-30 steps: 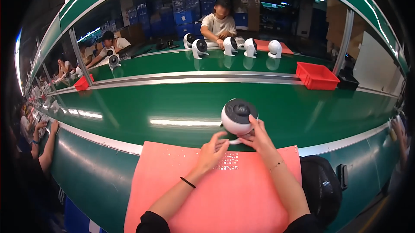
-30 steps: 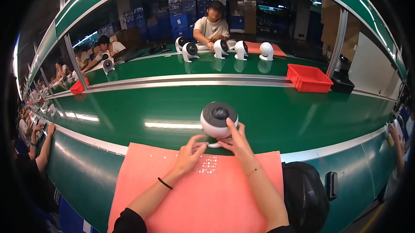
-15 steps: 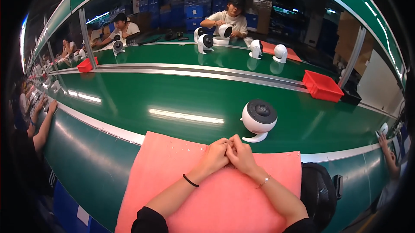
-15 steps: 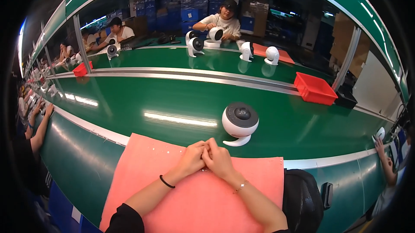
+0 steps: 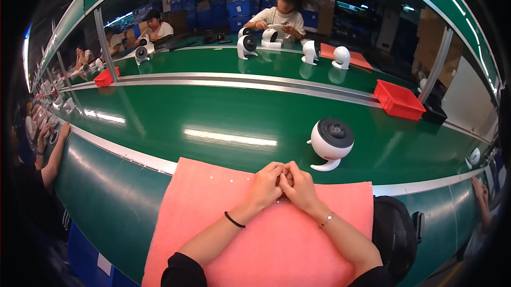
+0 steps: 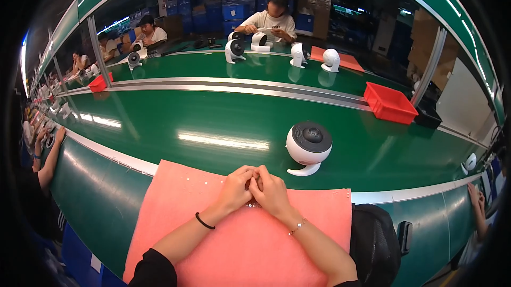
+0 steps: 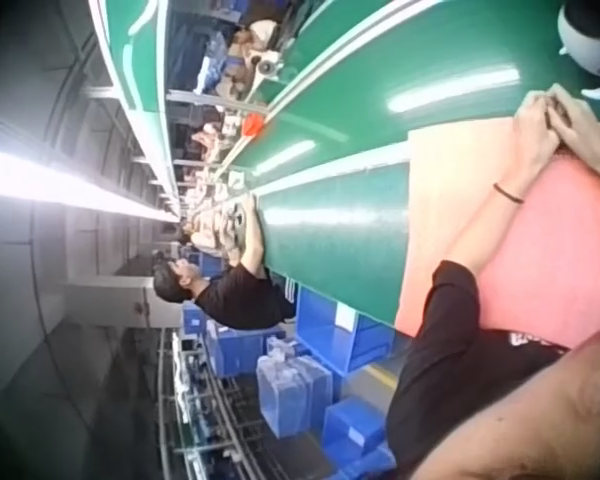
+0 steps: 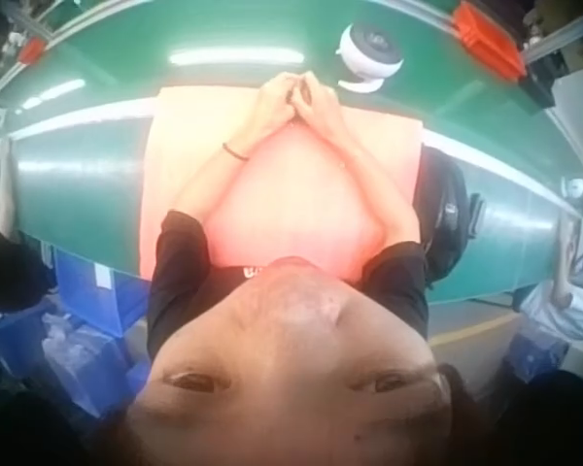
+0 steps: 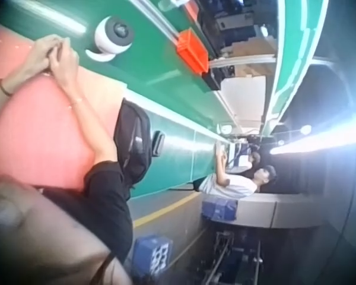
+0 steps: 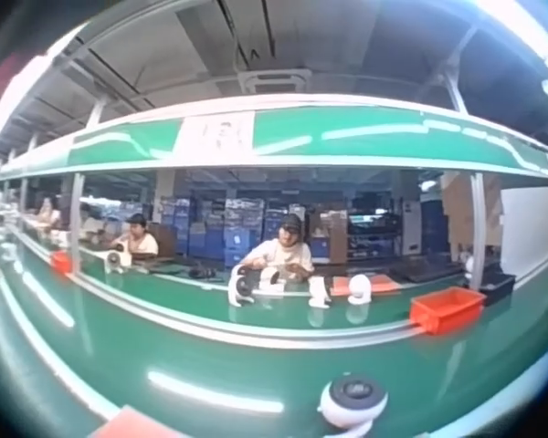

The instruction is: Assembling camera modules on a production line.

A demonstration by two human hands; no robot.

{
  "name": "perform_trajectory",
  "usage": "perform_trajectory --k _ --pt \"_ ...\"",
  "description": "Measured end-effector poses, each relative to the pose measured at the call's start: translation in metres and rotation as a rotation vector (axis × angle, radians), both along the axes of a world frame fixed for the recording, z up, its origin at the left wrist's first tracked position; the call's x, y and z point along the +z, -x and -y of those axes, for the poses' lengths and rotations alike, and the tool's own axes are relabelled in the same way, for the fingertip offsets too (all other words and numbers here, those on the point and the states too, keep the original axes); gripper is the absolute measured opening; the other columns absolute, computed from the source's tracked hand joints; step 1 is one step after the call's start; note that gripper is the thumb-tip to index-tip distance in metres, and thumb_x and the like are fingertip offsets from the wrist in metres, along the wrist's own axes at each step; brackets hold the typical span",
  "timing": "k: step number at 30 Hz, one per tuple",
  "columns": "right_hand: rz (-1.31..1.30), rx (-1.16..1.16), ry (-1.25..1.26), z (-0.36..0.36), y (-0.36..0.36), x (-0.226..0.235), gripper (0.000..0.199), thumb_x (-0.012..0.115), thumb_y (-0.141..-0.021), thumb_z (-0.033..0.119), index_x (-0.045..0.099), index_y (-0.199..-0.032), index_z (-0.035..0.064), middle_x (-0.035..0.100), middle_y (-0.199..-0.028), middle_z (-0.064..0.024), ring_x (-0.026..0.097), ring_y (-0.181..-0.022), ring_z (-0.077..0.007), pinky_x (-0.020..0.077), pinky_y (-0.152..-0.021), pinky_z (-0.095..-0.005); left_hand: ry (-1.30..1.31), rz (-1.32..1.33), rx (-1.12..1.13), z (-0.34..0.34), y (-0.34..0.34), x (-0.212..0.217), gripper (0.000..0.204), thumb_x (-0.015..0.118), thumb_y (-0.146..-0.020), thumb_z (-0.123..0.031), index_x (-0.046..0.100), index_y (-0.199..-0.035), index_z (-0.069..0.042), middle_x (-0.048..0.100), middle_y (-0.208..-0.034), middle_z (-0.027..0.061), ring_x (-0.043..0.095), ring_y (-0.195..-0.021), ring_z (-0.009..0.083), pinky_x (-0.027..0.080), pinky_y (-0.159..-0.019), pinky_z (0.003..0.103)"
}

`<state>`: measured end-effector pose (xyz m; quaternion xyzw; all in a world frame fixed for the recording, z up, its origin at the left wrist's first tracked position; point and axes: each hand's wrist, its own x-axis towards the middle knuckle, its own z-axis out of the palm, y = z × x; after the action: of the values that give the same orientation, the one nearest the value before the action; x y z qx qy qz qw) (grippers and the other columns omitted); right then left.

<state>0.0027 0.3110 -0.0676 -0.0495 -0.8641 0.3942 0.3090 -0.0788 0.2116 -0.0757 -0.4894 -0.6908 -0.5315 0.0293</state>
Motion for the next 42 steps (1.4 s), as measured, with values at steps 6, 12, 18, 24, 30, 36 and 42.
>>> perform_trajectory --k 6,12,18,24,30,36,42 --pt "-0.023 -0.062 0.045 -0.007 -0.002 0.000 0.012 0.056 -0.083 0.010 0.049 -0.086 0.0017 0.056 -0.065 -0.0118 0.055 -0.051 -0.0225 0.0421 -0.048 -0.0328 0.015 -0.007 0.056 -0.005 -0.002 0.002 0.014 0.055 -0.078 0.004 0.061 -0.090 0.004 0.062 -0.090 0.0149 0.061 -0.077 0.0295 0.050 -0.067 0.034" --pt "-0.011 -0.057 0.109 -0.011 -0.004 -0.001 0.011 0.057 -0.084 0.008 0.050 -0.089 0.0016 0.058 -0.070 -0.0098 0.051 -0.047 -0.0164 0.0401 -0.046 -0.0297 -0.038 -0.009 0.097 -0.005 -0.002 0.002 0.010 0.056 -0.080 0.002 0.062 -0.088 0.003 0.063 -0.084 0.0144 0.062 -0.073 0.0279 0.049 -0.064 0.033" --pt "-0.038 0.006 0.137 -0.014 -0.005 -0.004 0.012 0.057 -0.085 0.005 0.048 -0.091 0.0006 0.056 -0.075 -0.0088 0.048 -0.048 -0.0095 0.0359 -0.043 -0.0246 -0.018 -0.019 0.143 -0.006 -0.001 0.001 0.009 0.059 -0.079 0.000 0.063 -0.087 0.002 0.063 -0.083 0.0136 0.063 -0.069 0.0248 0.050 -0.060 0.031" --pt "-0.040 0.044 0.128 -0.021 -0.007 -0.005 0.011 0.055 -0.086 0.001 0.046 -0.092 -0.0010 0.052 -0.078 -0.0072 0.045 -0.052 -0.0049 0.0347 -0.042 -0.0213 -0.007 0.071 0.138 -0.010 -0.004 0.001 0.009 0.062 -0.077 0.001 0.063 -0.086 0.001 0.064 -0.082 0.0112 0.065 -0.072 0.0197 0.054 -0.061 0.028" --pt "0.001 0.124 0.188 -0.032 -0.008 -0.004 0.009 0.054 -0.086 -0.001 0.046 -0.090 -0.0014 0.051 -0.078 -0.0051 0.044 -0.056 -0.0040 0.0368 -0.045 -0.0204 -0.045 0.112 0.102 -0.015 -0.004 0.003 0.009 0.062 -0.076 0.001 0.062 -0.085 0.002 0.063 -0.083 0.0124 0.064 -0.071 0.0224 0.054 -0.062 0.030" --pt "0.011 0.162 0.266 -0.036 -0.010 -0.004 0.009 0.055 -0.086 0.000 0.046 -0.087 -0.0004 0.050 -0.076 -0.0044 0.045 -0.056 -0.0050 0.0379 -0.047 -0.0210 -0.031 0.135 0.088 -0.018 -0.005 0.004 0.010 0.063 -0.076 0.001 0.062 -0.086 0.003 0.063 -0.082 0.0118 0.065 -0.072 0.0208 0.055 -0.064 0.029" --pt "0.018 0.237 0.522 -0.040 -0.013 -0.004 0.008 0.054 -0.088 0.003 0.047 -0.087 0.0009 0.050 -0.076 -0.0018 0.047 -0.058 -0.0044 0.0383 -0.049 -0.0198 -0.028 0.390 0.026 -0.024 -0.006 0.002 0.011 0.064 -0.077 -0.001 0.062 -0.088 0.001 0.065 -0.085 0.0086 0.065 -0.075 0.0158 0.054 -0.066 0.026"
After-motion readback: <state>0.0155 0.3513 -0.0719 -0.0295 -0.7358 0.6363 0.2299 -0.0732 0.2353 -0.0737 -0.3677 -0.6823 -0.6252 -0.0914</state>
